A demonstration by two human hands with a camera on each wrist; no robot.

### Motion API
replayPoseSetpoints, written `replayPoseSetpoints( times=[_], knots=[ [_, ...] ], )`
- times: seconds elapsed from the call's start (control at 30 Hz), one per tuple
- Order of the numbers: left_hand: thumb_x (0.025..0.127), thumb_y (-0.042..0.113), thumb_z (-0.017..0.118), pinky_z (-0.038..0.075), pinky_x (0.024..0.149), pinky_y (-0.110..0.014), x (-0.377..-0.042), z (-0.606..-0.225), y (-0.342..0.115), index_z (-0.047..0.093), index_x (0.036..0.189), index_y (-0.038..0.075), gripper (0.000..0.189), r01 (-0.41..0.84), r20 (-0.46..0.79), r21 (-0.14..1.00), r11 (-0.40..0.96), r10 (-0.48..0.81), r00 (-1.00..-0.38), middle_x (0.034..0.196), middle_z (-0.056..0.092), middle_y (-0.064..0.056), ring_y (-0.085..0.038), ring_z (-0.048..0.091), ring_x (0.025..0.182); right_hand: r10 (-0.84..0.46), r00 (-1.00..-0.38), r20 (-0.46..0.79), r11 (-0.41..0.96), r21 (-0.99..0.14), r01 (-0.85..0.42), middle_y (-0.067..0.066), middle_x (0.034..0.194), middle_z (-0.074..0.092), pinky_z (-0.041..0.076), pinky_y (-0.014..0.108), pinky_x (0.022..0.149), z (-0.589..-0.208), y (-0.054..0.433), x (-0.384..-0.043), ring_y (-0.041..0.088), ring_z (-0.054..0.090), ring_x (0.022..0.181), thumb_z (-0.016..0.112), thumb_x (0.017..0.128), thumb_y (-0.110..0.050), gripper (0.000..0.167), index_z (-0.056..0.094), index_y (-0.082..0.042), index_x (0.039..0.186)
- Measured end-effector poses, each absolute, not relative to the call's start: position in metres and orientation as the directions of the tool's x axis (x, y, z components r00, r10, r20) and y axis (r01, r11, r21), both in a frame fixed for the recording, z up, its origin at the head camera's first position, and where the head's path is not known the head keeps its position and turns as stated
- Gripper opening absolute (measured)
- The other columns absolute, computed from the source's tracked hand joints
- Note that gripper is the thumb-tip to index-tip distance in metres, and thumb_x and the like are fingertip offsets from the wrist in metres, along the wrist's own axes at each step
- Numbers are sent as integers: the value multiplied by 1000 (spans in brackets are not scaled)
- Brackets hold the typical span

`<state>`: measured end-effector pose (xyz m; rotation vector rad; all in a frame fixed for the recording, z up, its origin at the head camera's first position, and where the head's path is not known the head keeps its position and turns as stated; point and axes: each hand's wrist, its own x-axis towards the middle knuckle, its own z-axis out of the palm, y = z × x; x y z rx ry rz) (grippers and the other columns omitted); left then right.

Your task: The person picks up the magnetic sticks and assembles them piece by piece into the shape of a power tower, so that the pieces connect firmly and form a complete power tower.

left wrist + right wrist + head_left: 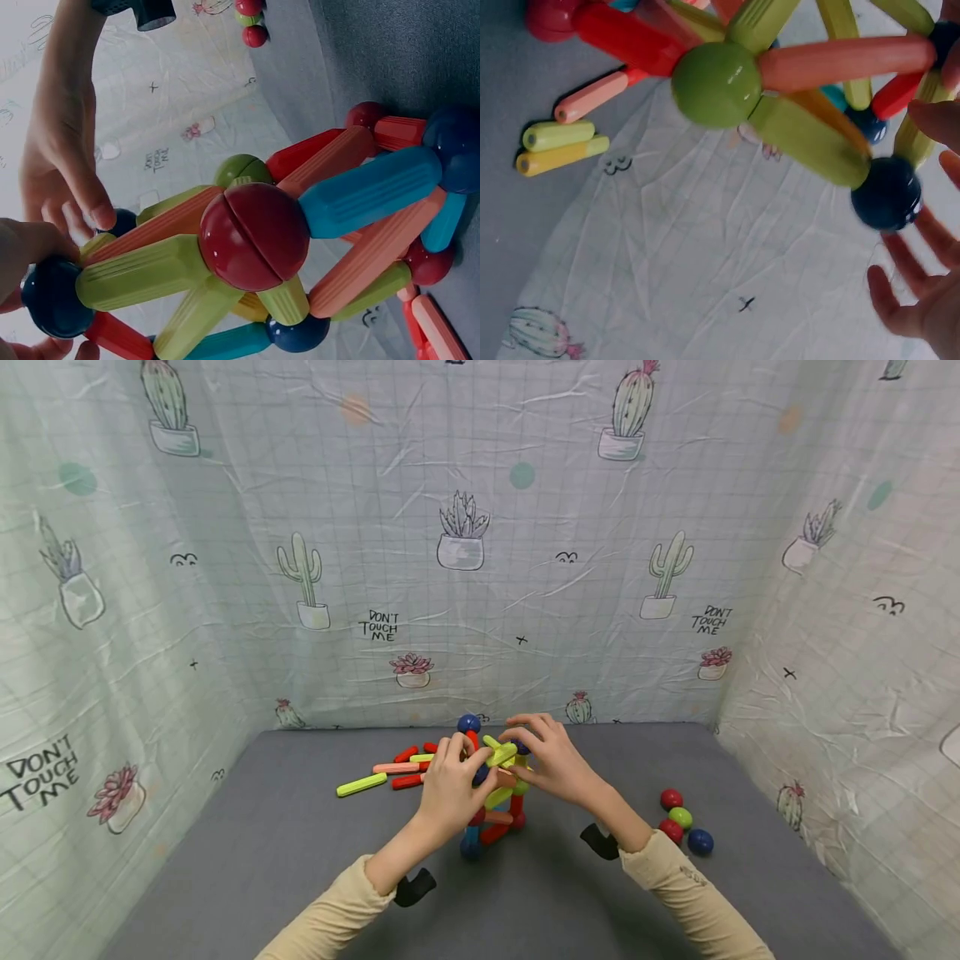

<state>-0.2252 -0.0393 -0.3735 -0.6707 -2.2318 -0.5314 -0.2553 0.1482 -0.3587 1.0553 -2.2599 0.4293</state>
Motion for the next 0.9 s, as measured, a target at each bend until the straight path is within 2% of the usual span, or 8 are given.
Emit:
replayPoseSetpoints(
  times=[0.07, 0.17, 0.27, 0.33, 0.47, 0.63, 0.8, 0.9],
  knots=[
    [76, 25, 70, 27, 56, -20, -224, -375, -39, 66, 94, 13, 22, 601, 748, 172, 780, 293, -595, 79, 41, -2, -13, 32, 69, -546, -573, 611, 646, -127, -752, 9, 119, 50, 42, 48, 83, -360, 152, -258, 25, 48, 106, 75, 71, -17, 47, 55, -14, 113],
    [71, 31, 73, 32, 55, -20, -221, -377, -40, 60, 104, 10, 41, 577, 746, 200, 792, 259, -614, 83, 43, -4, -14, 36, 69, -513, -685, 517, 629, -316, -710, 12, 119, 51, 47, 42, 80, -361, 159, -260, 26, 54, 101, 72, 73, -16, 57, 46, -11, 123],
    [65, 36, 77, 40, 55, -23, -216, -382, -45, 50, 114, 4, 64, 519, 692, 276, 809, 208, -691, 88, 46, -8, -15, 42, 69, -516, -781, 353, 589, -516, -622, 17, 115, 54, 51, 34, 73, -368, 165, -262, 28, 59, 95, 67, 78, -15, 58, 38, -5, 128],
    [62, 36, 79, 43, 54, -25, -212, -389, -50, 47, 114, 2, 70, 468, 621, 333, 819, 183, -762, 89, 48, -9, -16, 46, 68, -540, -804, 247, 567, -600, -565, 20, 113, 55, 51, 31, 71, -376, 169, -264, 31, 60, 94, 64, 81, -15, 54, 38, -3, 126],
    [65, 34, 77, 40, 49, -20, -211, -406, -60, 51, 104, 6, 55, 429, 499, 396, 812, 202, -843, 85, 56, -6, -11, 50, 64, -568, -810, 146, 540, -676, -501, 20, 114, 55, 52, 29, 74, -395, 174, -265, 33, 58, 99, 59, 85, -14, 40, 45, -2, 121],
    [71, 26, 74, 33, 45, -15, -214, -415, -70, 57, 98, 11, 36, 467, 494, 426, 775, 233, -837, 74, 60, -1, -5, 49, 56, -559, -810, 176, 505, -703, -501, 19, 112, 57, 51, 32, 75, -404, 174, -263, 32, 58, 97, 58, 85, -10, 37, 48, -2, 120],
    [75, 19, 69, 31, 41, -17, -226, -414, -84, 62, 95, 9, 24, 413, 455, 429, 803, 203, -867, 80, 61, -6, -6, 45, 53, -595, -787, 160, 465, -731, -500, 16, 107, 58, 51, 25, 73, -408, 170, -255, 25, 61, 90, 56, 86, -8, 31, 49, -2, 116],
    [78, 15, 64, 32, 42, -18, -241, -414, -93, 62, 91, 9, 15, 396, 414, 458, 796, 203, -887, 82, 61, -7, -8, 46, 54, -640, -750, 165, 405, -758, -512, 17, 109, 57, 51, 24, 73, -413, 165, -247, 26, 61, 90, 55, 87, -9, 31, 50, -3, 116]
  ],
)
